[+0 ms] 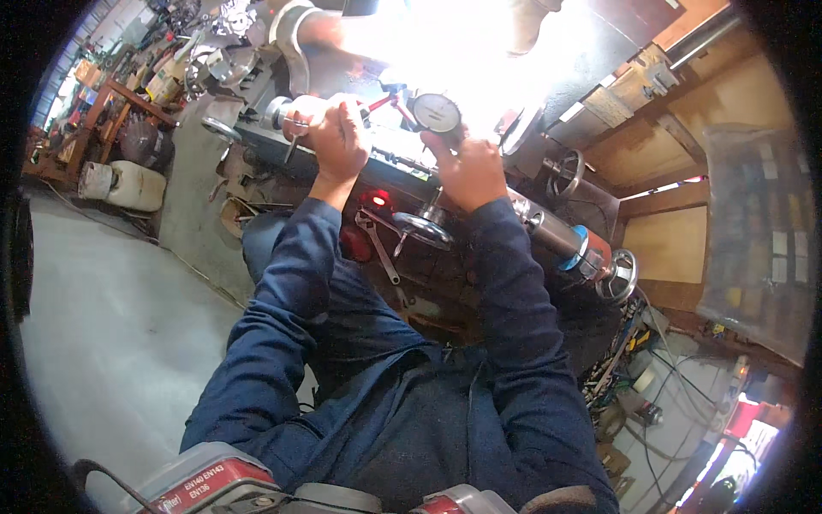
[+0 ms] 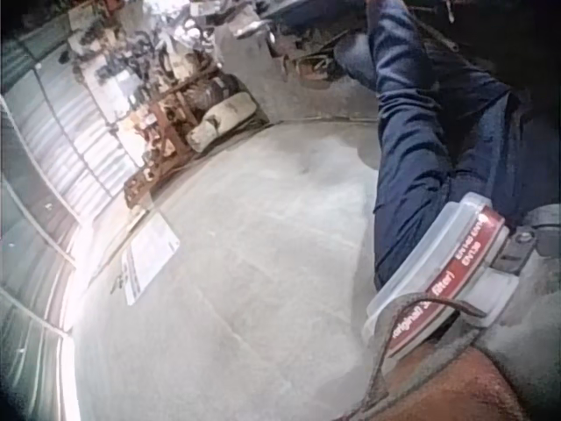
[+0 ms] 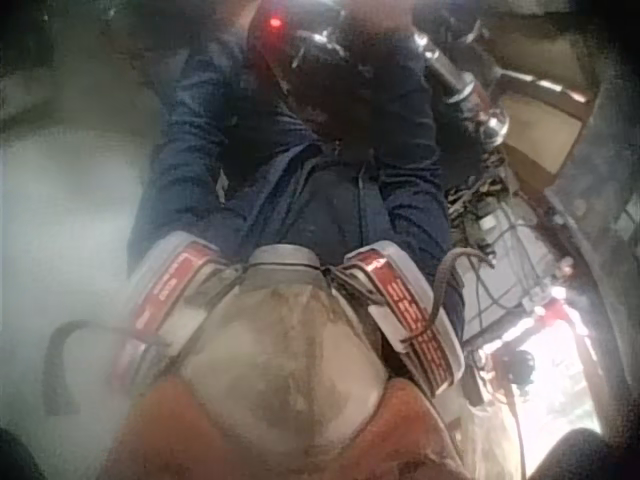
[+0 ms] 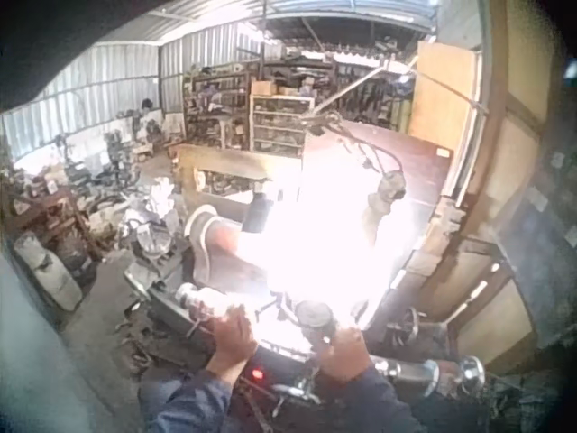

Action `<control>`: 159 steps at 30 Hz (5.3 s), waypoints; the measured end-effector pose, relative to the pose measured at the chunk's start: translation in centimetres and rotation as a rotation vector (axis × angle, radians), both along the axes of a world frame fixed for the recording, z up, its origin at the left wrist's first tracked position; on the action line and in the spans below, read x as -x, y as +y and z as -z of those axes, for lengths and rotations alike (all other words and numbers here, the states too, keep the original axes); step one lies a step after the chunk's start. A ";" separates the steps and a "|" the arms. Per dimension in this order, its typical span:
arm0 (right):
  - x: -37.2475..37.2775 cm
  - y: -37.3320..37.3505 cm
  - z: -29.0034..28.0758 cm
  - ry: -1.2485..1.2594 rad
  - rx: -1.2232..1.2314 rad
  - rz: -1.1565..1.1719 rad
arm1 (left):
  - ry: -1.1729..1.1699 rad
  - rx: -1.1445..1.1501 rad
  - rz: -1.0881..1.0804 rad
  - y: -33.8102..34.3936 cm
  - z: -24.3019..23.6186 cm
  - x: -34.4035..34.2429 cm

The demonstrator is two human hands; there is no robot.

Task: The person uses a large industrial sharpening machine to sharpen a metal component, checking the alignment with a dial indicator and adjusting the component by hand and with a blue tool before bringing the grinding wheel into contact.

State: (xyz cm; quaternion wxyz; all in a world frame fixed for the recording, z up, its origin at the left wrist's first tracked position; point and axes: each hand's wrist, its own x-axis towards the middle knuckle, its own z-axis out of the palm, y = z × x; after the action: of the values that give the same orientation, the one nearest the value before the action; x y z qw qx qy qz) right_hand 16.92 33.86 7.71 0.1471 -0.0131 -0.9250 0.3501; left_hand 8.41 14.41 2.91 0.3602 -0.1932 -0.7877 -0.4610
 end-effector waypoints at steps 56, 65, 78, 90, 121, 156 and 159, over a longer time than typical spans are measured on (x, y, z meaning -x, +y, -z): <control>-0.5 -1.5 -1.9 0.555 -0.043 -0.008 | 0.085 -0.088 0.033 0.2 -1.6 -0.7; -0.7 -1.3 -5.0 0.549 -0.329 -0.095 | 0.061 -0.103 0.060 0.6 -2.3 -1.0; -21.6 26.2 -3.6 0.020 0.020 0.589 | 0.379 0.050 0.019 0.0 -2.2 -1.8; -28.6 33.2 7.1 -0.451 0.021 0.457 | 0.213 -0.443 -0.370 -6.3 -4.6 -1.0; -36.7 22.5 11.0 -0.100 -0.267 1.347 | -0.900 0.462 -0.113 -18.7 8.3 -8.8; -76.5 35.2 23.3 -1.392 0.722 1.494 | -0.234 0.557 0.022 0.7 0.0 -17.1; -70.6 33.2 26.0 -1.443 0.494 1.611 | -0.232 0.644 0.010 1.0 -0.1 -16.8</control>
State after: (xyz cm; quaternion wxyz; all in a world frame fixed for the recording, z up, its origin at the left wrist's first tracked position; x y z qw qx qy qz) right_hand 87.50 67.10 -18.24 -0.2484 -0.8404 -0.4192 0.2372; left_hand 25.18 15.44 3.04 0.1866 -0.2472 -0.9275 -0.2092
